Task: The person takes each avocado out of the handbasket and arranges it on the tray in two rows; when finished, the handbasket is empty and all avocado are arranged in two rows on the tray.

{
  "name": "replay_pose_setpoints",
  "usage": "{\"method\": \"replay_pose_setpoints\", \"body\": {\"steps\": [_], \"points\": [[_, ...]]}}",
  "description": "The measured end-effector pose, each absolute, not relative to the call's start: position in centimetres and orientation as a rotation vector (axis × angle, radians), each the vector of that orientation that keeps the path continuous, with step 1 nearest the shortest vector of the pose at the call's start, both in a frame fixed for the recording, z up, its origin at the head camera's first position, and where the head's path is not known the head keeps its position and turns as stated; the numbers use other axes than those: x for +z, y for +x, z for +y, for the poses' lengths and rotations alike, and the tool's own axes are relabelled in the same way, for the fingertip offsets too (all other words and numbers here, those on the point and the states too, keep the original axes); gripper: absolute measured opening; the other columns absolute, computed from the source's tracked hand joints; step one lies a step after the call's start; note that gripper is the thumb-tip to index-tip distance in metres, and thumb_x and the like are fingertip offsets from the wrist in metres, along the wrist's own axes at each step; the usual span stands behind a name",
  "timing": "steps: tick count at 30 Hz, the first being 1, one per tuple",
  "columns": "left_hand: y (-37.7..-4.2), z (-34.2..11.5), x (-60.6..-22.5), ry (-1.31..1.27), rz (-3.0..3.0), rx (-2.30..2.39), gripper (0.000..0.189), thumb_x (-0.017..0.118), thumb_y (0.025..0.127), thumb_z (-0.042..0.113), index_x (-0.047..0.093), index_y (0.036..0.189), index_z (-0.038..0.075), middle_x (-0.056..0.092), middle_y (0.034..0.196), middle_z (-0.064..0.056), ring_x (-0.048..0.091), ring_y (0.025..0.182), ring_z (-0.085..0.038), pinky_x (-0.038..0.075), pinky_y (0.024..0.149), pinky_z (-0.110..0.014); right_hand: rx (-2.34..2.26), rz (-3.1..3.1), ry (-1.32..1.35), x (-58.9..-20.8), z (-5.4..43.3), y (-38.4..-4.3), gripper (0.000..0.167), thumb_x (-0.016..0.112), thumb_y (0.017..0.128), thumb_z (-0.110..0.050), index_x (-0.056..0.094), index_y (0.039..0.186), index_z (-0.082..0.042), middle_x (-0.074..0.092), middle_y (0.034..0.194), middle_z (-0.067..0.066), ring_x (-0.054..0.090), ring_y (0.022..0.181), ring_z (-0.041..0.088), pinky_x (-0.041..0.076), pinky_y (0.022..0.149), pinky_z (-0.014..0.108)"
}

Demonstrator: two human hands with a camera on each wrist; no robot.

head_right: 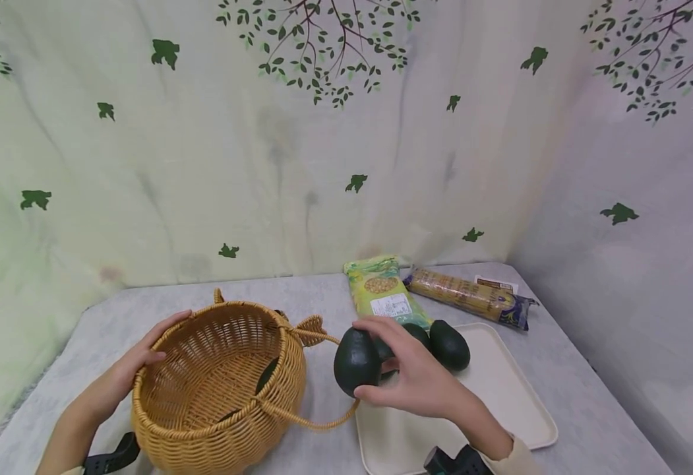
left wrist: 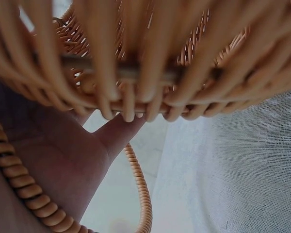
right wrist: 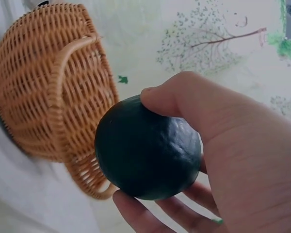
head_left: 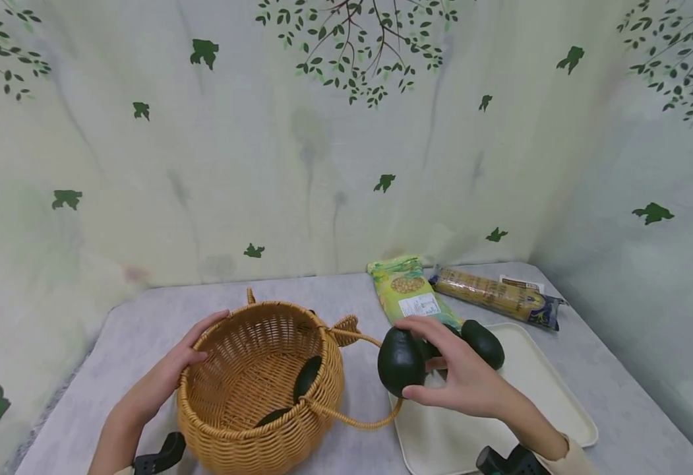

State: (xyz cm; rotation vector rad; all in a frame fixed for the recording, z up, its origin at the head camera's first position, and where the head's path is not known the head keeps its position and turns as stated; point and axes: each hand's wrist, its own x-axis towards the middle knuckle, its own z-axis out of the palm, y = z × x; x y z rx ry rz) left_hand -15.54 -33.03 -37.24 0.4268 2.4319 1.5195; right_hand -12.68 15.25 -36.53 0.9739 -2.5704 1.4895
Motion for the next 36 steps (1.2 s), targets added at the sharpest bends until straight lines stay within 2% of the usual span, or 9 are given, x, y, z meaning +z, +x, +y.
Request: {"method": "replay_pose_setpoints", "body": {"steps": [5,10,15,19,23,30,36], "points": [[-16.2,-33.0,-36.9,0.481,2.5,1.485,0.067,0.036,0.103,0.014,0.02,0.165,0.032,0.014,0.171,-0.013,0.016,0.15,-0.047,0.039,0.1,-0.067,1.46,-2.559,0.969,-36.9,16.0,-12.9,0.077,0.086,0.084,-0.027,0.047,0.151,-0.022,0.046,0.153,0.006,0.058,0.123,0.027,0.059,0.081,0.031],[-16.3,-33.0,-36.7,0.484,2.493,1.492,0.068,0.036,0.102,0.013,0.019,0.166,0.03,0.014,0.171,-0.013,0.017,0.15,-0.048,0.039,0.1,-0.069,1.467,-2.54,0.96,-37.2,16.5,-12.7,0.078,0.087,0.084,-0.027,0.047,0.151,-0.024,0.047,0.15,0.002,0.058,0.122,0.022,0.06,0.081,0.031],[-16.6,-32.8,-36.6,0.506,2.507,1.48,0.068,0.036,0.102,0.013,0.02,0.166,0.031,0.015,0.171,-0.011,0.017,0.151,-0.047,0.036,0.101,-0.07,1.472,-2.521,0.956,-37.8,17.1,-12.2,0.077,0.087,0.084,-0.023,0.047,0.151,-0.021,0.045,0.151,0.004,0.057,0.124,0.017,0.06,0.082,0.033],[-17.0,-32.4,-36.4,0.544,2.511,1.473,0.068,0.037,0.102,0.013,0.022,0.165,0.032,0.017,0.171,-0.008,0.014,0.152,-0.045,0.03,0.105,-0.072,1.48,-2.549,0.864,-38.2,17.8,-11.7,0.077,0.087,0.084,-0.022,0.048,0.15,-0.021,0.043,0.153,0.006,0.055,0.125,0.023,0.06,0.08,0.032],[-17.2,-32.2,-36.3,0.547,2.504,1.471,0.069,0.036,0.1,0.011,0.022,0.165,0.032,0.017,0.171,-0.008,0.014,0.152,-0.045,0.029,0.106,-0.072,1.516,-2.587,0.736,-38.9,18.4,-11.2,0.077,0.087,0.084,-0.024,0.048,0.15,-0.02,0.042,0.153,0.007,0.053,0.125,0.032,0.059,0.08,0.032],[-16.8,-32.5,-36.6,0.486,2.496,1.465,0.069,0.036,0.101,0.012,0.022,0.164,0.034,0.016,0.171,-0.007,0.014,0.152,-0.044,0.029,0.106,-0.071,1.525,-2.589,0.665,-40.0,18.8,-10.7,0.078,0.087,0.084,-0.022,0.047,0.151,-0.023,0.044,0.151,0.005,0.05,0.12,0.01,0.059,0.079,0.031],[-15.7,-33.2,-37.2,0.373,2.479,1.463,0.068,0.035,0.102,0.014,0.02,0.165,0.037,0.013,0.171,-0.008,0.015,0.152,-0.045,0.034,0.103,-0.07,1.488,-2.619,0.722,-40.9,18.9,-10.7,0.078,0.087,0.084,-0.024,0.048,0.151,-0.019,0.042,0.154,0.006,0.05,0.126,0.014,0.059,0.077,0.032]]}}
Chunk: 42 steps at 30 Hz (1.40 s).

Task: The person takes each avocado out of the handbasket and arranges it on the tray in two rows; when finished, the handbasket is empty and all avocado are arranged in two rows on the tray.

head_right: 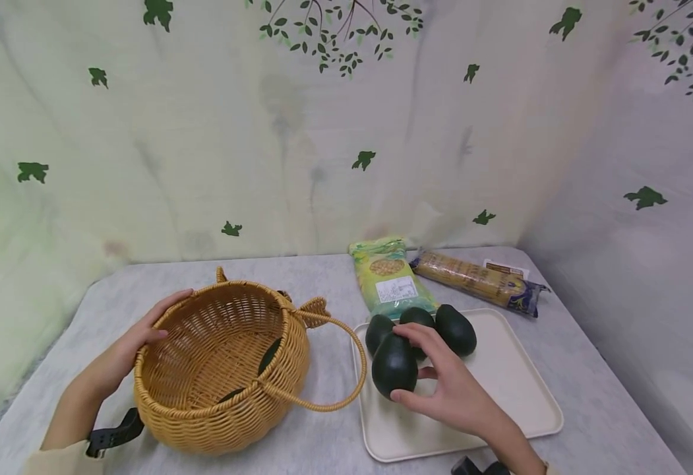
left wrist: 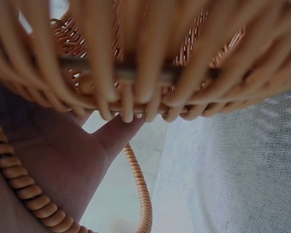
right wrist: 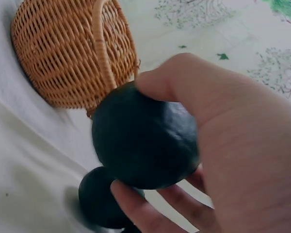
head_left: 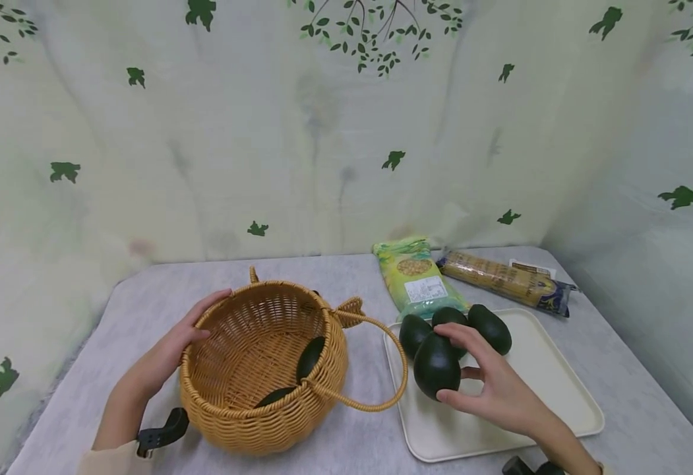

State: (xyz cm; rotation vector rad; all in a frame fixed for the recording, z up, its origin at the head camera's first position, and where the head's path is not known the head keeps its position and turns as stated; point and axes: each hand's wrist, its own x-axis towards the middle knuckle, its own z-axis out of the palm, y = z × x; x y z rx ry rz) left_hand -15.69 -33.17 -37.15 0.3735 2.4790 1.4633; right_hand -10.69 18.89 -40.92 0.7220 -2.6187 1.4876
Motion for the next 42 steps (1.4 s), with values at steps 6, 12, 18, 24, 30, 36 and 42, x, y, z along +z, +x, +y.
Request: {"method": "replay_pose_setpoints", "body": {"steps": [6,12,18,24,30,36,42], "points": [[-15.5,-33.4,-37.2,0.396,2.472,1.49,0.068,0.034,0.102,0.013,0.018,0.166,0.033,0.014,0.171,-0.011,0.019,0.15,-0.047,0.038,0.1,-0.068,1.361,-2.671,0.826,-41.5,19.1,-10.8,0.078,0.089,0.08,-0.033,0.051,0.147,-0.024,0.046,0.151,0.003,0.052,0.129,0.014,0.059,0.079,0.03],[-15.5,-33.4,-37.3,0.403,2.461,1.499,0.069,0.034,0.102,0.013,0.018,0.166,0.031,0.014,0.17,-0.012,0.022,0.148,-0.047,0.041,0.099,-0.066,1.343,-2.645,1.014,-41.9,19.3,-10.9,0.057,0.085,0.085,-0.019,0.059,0.136,-0.02,0.056,0.135,0.0,0.062,0.103,0.01,0.058,0.073,0.028],[-15.6,-33.4,-37.3,0.414,2.474,1.494,0.069,0.035,0.102,0.012,0.018,0.166,0.03,0.014,0.17,-0.013,0.022,0.148,-0.047,0.041,0.098,-0.066,1.286,-2.661,1.107,-42.1,19.3,-11.0,0.042,0.081,0.088,-0.014,0.065,0.126,-0.023,0.061,0.126,-0.005,0.062,0.091,0.011,0.056,0.069,0.026],[-15.7,-33.4,-37.2,0.427,2.48,1.481,0.067,0.034,0.103,0.013,0.018,0.166,0.03,0.015,0.17,-0.012,0.022,0.148,-0.047,0.04,0.099,-0.067,1.262,-2.696,1.097,-42.2,19.0,-10.7,0.048,0.08,0.091,-0.027,0.065,0.136,-0.023,0.059,0.128,-0.004,0.062,0.094,0.01,0.055,0.075,0.027],[-15.8,-33.3,-37.2,0.424,2.477,1.477,0.067,0.034,0.103,0.013,0.018,0.166,0.03,0.015,0.17,-0.013,0.022,0.148,-0.047,0.04,0.099,-0.066,1.261,-2.725,1.094,-42.4,18.6,-10.6,0.047,0.082,0.089,-0.027,0.065,0.133,-0.027,0.056,0.132,-0.003,0.058,0.108,0.009,0.055,0.081,0.029],[-15.8,-33.4,-37.3,0.413,2.472,1.481,0.068,0.034,0.103,0.013,0.017,0.166,0.03,0.013,0.171,-0.013,0.021,0.148,-0.048,0.04,0.098,-0.067,1.361,-2.82,1.069,-42.4,18.4,-10.6,0.046,0.082,0.088,-0.029,0.06,0.129,-0.031,0.055,0.139,-0.001,0.057,0.1,0.008,0.055,0.074,0.026],[-15.9,-33.4,-37.4,0.413,2.468,1.482,0.068,0.034,0.103,0.014,0.017,0.166,0.031,0.013,0.171,-0.014,0.022,0.148,-0.049,0.042,0.096,-0.066,1.29,-2.937,1.08,-42.4,18.4,-10.4,0.054,0.077,0.091,-0.042,0.058,0.141,-0.04,0.046,0.134,-0.004,0.053,0.11,0.008,0.055,0.082,0.027]]}}
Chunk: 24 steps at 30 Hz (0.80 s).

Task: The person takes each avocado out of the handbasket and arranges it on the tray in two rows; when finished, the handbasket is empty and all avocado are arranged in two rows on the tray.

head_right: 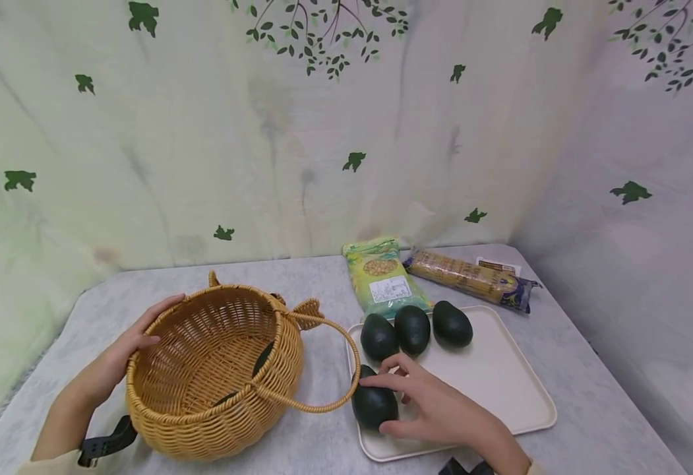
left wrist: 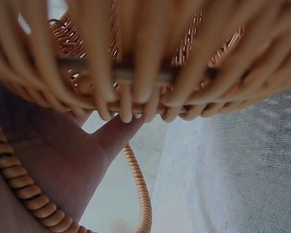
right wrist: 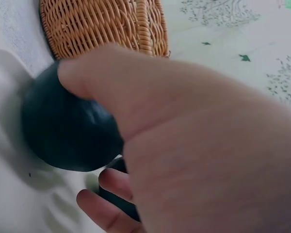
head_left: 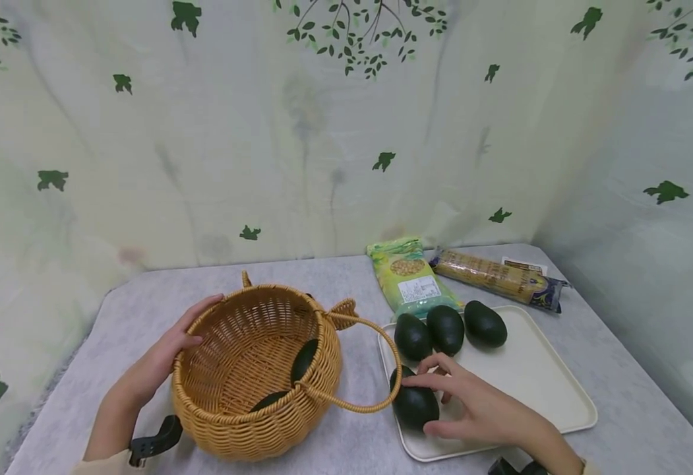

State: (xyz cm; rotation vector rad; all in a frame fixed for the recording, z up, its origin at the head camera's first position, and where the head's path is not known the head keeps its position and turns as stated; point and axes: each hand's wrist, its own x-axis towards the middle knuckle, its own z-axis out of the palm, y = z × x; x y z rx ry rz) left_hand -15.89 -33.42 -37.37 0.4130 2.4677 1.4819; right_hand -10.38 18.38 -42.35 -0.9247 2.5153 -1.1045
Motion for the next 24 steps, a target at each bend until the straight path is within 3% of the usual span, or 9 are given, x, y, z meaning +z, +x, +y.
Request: {"method": "replay_pose_setpoints", "body": {"steps": [8,15,24], "points": [[-15.9,-33.4,-37.6,0.415,2.486,1.464,0.066,0.034,0.104,0.016,0.018,0.166,0.033,0.015,0.17,-0.013,0.024,0.149,-0.042,0.041,0.098,-0.066,-1.09,2.563,-0.949,-42.2,18.8,-10.3,0.053,0.081,0.088,-0.043,0.056,0.135,-0.036,0.044,0.155,-0.005,0.049,0.136,0.022,0.055,0.091,0.032],[-15.9,-33.4,-37.4,0.407,2.476,1.474,0.067,0.034,0.104,0.015,0.018,0.166,0.033,0.015,0.17,-0.014,0.024,0.147,-0.047,0.042,0.097,-0.065,-1.016,2.63,-0.908,-41.9,19.4,-10.3,0.056,0.082,0.085,-0.046,0.056,0.134,-0.04,0.047,0.147,-0.009,0.052,0.128,0.015,0.053,0.094,0.03],[-15.9,-33.5,-37.6,0.42,2.476,1.487,0.067,0.034,0.104,0.014,0.017,0.166,0.03,0.016,0.169,-0.014,0.026,0.146,-0.047,0.043,0.095,-0.065,-0.967,2.669,-0.99,-41.9,19.7,-10.2,0.057,0.078,0.088,-0.05,0.056,0.14,-0.041,0.044,0.154,-0.005,0.05,0.135,0.023,0.05,0.1,0.036]]}}
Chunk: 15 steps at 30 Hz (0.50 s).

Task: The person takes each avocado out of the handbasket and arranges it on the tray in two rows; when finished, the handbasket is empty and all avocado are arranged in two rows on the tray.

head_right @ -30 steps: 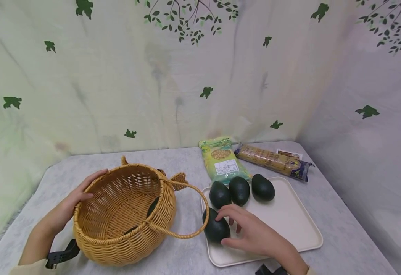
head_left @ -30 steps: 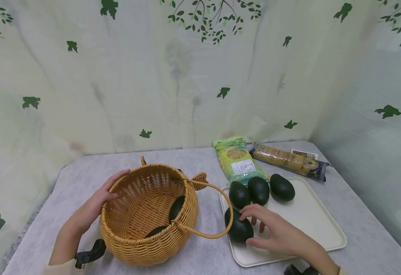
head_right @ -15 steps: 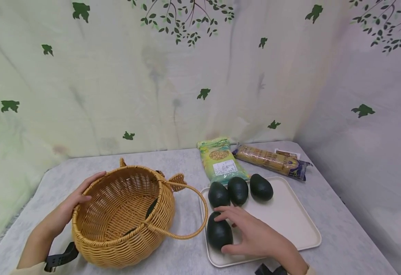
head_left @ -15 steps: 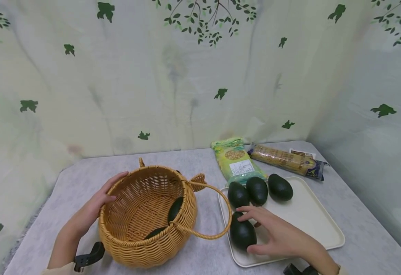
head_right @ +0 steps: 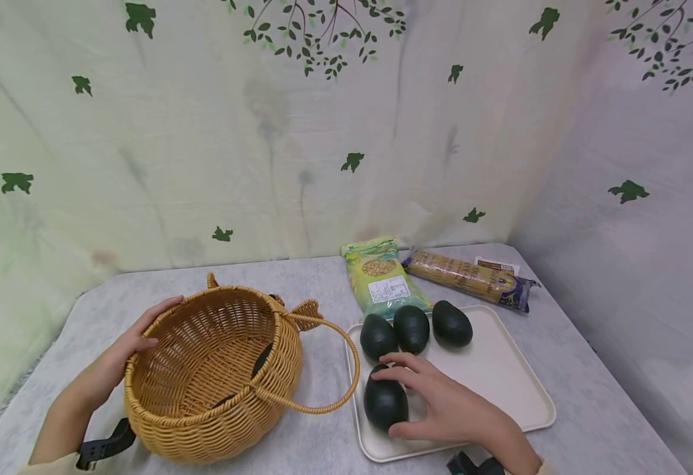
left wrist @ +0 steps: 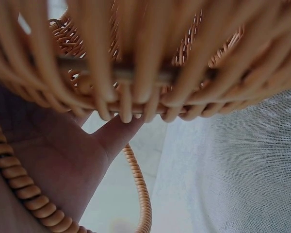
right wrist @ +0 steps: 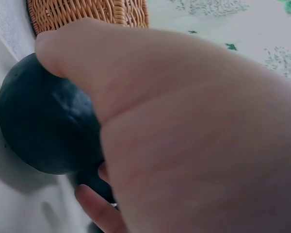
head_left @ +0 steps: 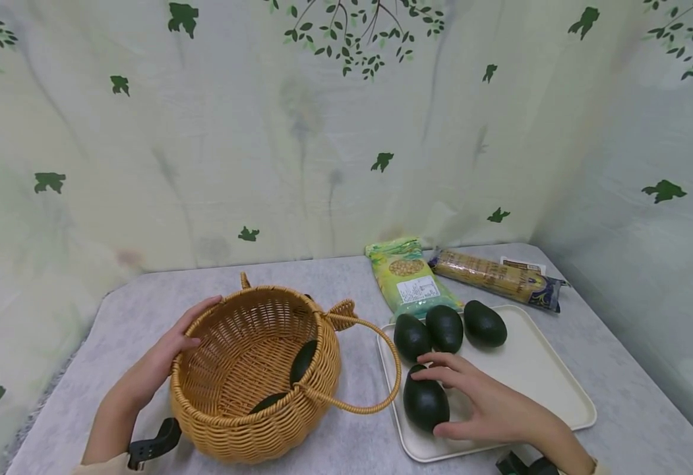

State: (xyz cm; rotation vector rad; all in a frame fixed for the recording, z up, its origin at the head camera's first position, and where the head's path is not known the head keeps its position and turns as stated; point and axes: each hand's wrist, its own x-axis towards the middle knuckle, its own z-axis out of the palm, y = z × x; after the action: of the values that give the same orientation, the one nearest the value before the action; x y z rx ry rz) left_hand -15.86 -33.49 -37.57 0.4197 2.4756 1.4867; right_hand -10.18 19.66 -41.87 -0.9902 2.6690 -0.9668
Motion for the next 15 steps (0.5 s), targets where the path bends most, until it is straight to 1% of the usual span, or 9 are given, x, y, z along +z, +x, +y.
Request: {"method": "replay_pose_setpoints", "body": {"steps": [4,8,15], "points": [[-15.83,-33.51,-37.6,0.429,2.48,1.481,0.067,0.034,0.104,0.014,0.018,0.166,0.03,0.016,0.169,-0.013,0.024,0.147,-0.047,0.04,0.098,-0.068,-0.963,2.676,-0.957,-41.8,19.64,-10.16,0.054,0.077,0.088,-0.052,0.057,0.138,-0.044,0.044,0.155,-0.007,0.049,0.137,0.023,0.05,0.101,0.039],[-15.81,-33.54,-37.64,0.43,2.482,1.479,0.067,0.034,0.104,0.014,0.018,0.166,0.03,0.016,0.17,-0.013,0.023,0.148,-0.047,0.038,0.099,-0.069,-0.973,2.684,-0.955,-41.77,19.72,-10.2,0.053,0.076,0.089,-0.053,0.057,0.138,-0.044,0.045,0.155,-0.008,0.049,0.137,0.023,0.05,0.101,0.04],[-15.85,-33.52,-37.6,0.431,2.474,1.486,0.066,0.034,0.104,0.014,0.017,0.166,0.03,0.015,0.17,-0.013,0.022,0.148,-0.048,0.04,0.097,-0.069,-0.955,2.72,-0.955,-41.66,19.9,-10.35,0.054,0.076,0.089,-0.052,0.059,0.138,-0.04,0.047,0.155,-0.008,0.05,0.137,0.021,0.049,0.103,0.043]]}}
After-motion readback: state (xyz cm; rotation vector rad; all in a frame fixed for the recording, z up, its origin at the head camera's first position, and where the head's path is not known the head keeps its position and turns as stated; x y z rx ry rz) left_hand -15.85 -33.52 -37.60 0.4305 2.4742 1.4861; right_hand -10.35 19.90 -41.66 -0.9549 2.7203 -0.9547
